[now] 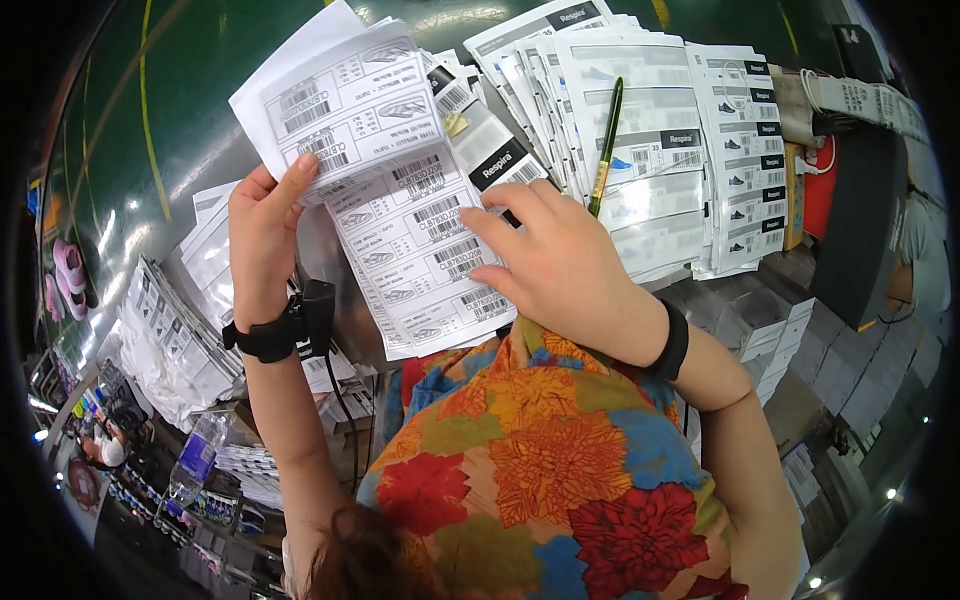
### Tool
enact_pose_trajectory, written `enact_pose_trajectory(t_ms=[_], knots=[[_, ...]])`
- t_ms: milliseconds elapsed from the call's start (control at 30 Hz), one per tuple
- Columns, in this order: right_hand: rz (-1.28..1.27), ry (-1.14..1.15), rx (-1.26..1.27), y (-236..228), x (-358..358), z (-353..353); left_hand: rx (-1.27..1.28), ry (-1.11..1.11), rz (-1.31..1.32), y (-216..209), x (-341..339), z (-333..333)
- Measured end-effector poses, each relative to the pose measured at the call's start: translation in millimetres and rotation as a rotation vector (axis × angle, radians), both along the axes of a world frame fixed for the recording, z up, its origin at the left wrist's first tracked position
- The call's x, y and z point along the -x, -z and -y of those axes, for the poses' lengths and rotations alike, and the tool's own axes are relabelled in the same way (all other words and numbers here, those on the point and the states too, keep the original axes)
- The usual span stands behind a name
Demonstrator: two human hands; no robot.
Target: The recorder matches product identification labels and tags to specific pairs of shoes on a manufacturing line, placing the tags inside or on the shoes.
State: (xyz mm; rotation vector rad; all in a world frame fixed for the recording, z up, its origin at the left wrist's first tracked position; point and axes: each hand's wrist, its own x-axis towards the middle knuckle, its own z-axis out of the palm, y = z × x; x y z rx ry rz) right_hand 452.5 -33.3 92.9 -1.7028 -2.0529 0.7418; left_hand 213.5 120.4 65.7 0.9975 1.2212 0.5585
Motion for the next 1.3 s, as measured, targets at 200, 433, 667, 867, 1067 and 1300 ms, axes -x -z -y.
enact_pose_trajectory(t_ms=[200,433,667,867,1067,1300], knots=[[0.084,0.023,0.007,-3.8,7.5,-3.8,0.036,-0.005,0.046,5.0,-1.5,-3.2],[0.184,-0.059,0.010,-6.5,2.6,-17.4,0.081,-0.105,0.072,11.1,3.3,-1.5],[0.208,-0.036,-0.023,3.0,4.5,-9.6,0.125,-0.066,0.138,11.9,6.6,-5.2],[0.199,-0.023,-0.046,10.5,4.3,-9.3,0.090,-0.100,0.013,9.4,5.4,-2.2],[0.192,0.069,-0.183,29.3,6.9,-11.9,-0.072,-0.153,-0.054,12.2,-11.3,15.3],[0.015,0.100,-0.170,26.1,3.0,-4.5,-0.333,-0.044,-0.250,14.5,-17.5,28.1]])
